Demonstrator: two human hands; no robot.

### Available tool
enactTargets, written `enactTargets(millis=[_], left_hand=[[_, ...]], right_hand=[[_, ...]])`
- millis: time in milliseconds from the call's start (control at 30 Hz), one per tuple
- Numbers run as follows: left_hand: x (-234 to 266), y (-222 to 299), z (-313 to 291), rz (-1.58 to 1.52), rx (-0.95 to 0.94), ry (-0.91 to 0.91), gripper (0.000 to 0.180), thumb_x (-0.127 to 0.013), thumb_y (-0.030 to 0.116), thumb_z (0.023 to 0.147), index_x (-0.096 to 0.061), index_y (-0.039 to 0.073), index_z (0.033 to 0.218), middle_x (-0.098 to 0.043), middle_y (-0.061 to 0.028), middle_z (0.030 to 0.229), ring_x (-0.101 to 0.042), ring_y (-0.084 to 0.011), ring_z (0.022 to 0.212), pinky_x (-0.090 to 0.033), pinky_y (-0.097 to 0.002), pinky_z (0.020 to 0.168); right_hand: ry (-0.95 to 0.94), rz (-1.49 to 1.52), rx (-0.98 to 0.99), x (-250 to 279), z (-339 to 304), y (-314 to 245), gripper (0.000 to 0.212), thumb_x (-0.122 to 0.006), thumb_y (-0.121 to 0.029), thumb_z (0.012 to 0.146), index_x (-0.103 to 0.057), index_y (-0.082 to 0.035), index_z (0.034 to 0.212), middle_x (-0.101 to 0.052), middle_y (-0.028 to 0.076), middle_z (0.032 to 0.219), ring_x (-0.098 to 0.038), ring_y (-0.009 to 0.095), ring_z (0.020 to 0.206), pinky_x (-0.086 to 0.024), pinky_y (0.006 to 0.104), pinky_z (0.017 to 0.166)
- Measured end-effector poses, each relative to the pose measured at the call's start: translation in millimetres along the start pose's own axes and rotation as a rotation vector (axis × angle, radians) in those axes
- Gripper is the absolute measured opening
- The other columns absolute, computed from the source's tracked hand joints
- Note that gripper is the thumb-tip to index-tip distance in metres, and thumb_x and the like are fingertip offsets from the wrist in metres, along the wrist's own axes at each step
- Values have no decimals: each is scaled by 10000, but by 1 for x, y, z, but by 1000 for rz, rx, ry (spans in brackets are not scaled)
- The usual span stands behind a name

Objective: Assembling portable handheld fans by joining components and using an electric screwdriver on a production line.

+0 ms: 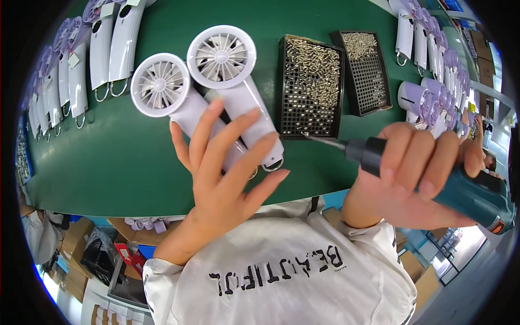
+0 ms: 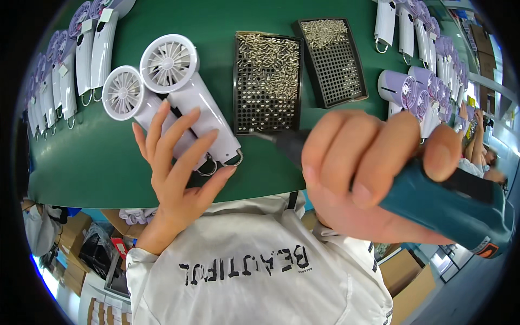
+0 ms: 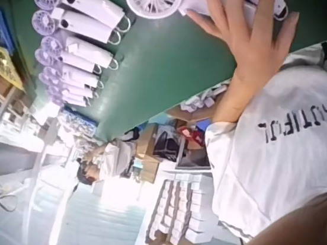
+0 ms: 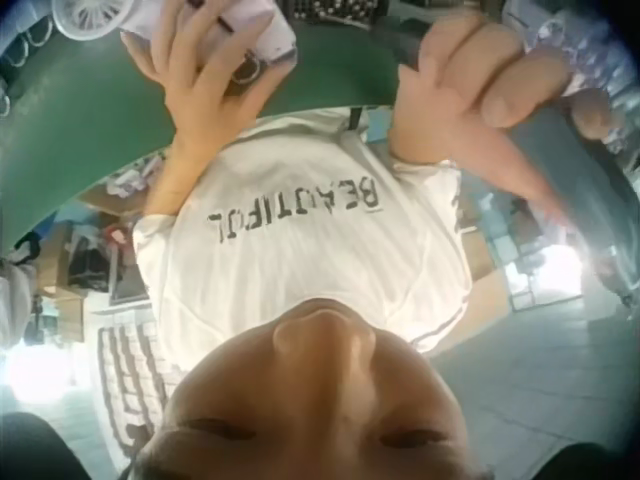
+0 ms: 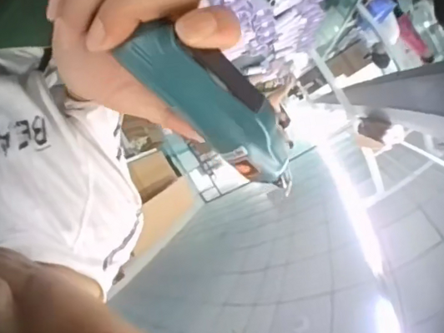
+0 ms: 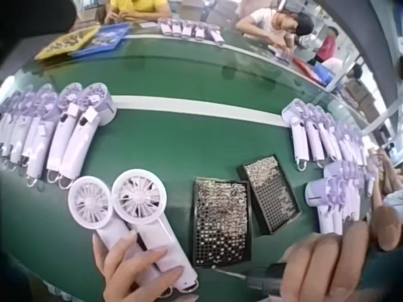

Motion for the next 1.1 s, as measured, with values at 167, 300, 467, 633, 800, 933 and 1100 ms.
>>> enactTargets(millis=[167, 300, 467, 633, 800, 933, 1100], left_hand=[[5, 12, 19, -160, -76, 79, 219, -839, 197, 647, -775, 171, 855, -626, -32, 1204, -436, -334, 1289, -98, -554, 1141], [2, 9, 16, -220, -132, 130, 154, -831, 178, 631, -767, 152, 768, -648, -22, 1192, -434, -327, 1293, -89, -556, 1143], [2, 10, 15, -218, -107, 0, 122, -813, 134, 611, -752, 133, 716, -657, -8, 1196, -438, -328, 1293, -69, -577, 1142], [-1, 9, 10, -180, -105, -33, 108, -806, 118, 614, -738, 119, 697, -656, -3, 1195, -456, -321, 1278, -70, -594, 1137], [-3, 3, 7, -196, -72, -26, 100, -801, 107, 628, -730, 114, 698, -657, 6, 1191, -475, -299, 1268, -86, -588, 1138], [-6, 0, 5, -186, -68, 29, 127, -801, 106, 639, -731, 121, 745, -659, 16, 1188, -491, -280, 1261, -102, -565, 1145], [-6, -2, 0, -198, -68, 48, 193, -797, 102, 636, -700, 102, 803, -634, 15, 1208, -517, -262, 1235, -146, -567, 1128]], right_hand=[[-1, 126, -13, -9, 1, 1, 447, -574, -481, 923, -485, -88, 1117, -517, 1, 730, -483, 104, 514, -414, 252, 502], [-9, 137, -54, -13, -1, 7, 453, -574, -495, 923, -482, -87, 1099, -523, 10, 737, -486, 124, 514, -416, 269, 506], [-139, 65, -141, -22, -8, 17, 416, -516, -557, 939, -470, -159, 1049, -547, 18, 658, -483, 142, 434, -412, 295, 425], [-215, 55, -193, -34, -13, 21, 465, -366, -611, 971, -477, -161, 999, -551, 29, 638, -502, 160, 424, -438, 296, 424], [-201, -3, -207, -40, -15, 27, 427, -365, -569, 982, -481, -159, 1002, -551, 38, 638, -504, 169, 432, -440, 306, 431], [-247, -66, -180, -42, -17, 31, 376, -389, -520, 988, -480, -156, 1011, -550, 44, 638, -505, 177, 442, -441, 318, 440], [-306, -148, -151, -44, -21, 35, 313, -419, -459, 996, -478, -152, 1021, -548, 51, 638, -506, 188, 455, -442, 332, 451]])
Point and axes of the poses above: each hand's wrist, its own z-axis towards the middle knuckle, its own x-axis out of the back of the hand, y = z × x, the point moved 6 cm from there along z, towards the middle knuckle
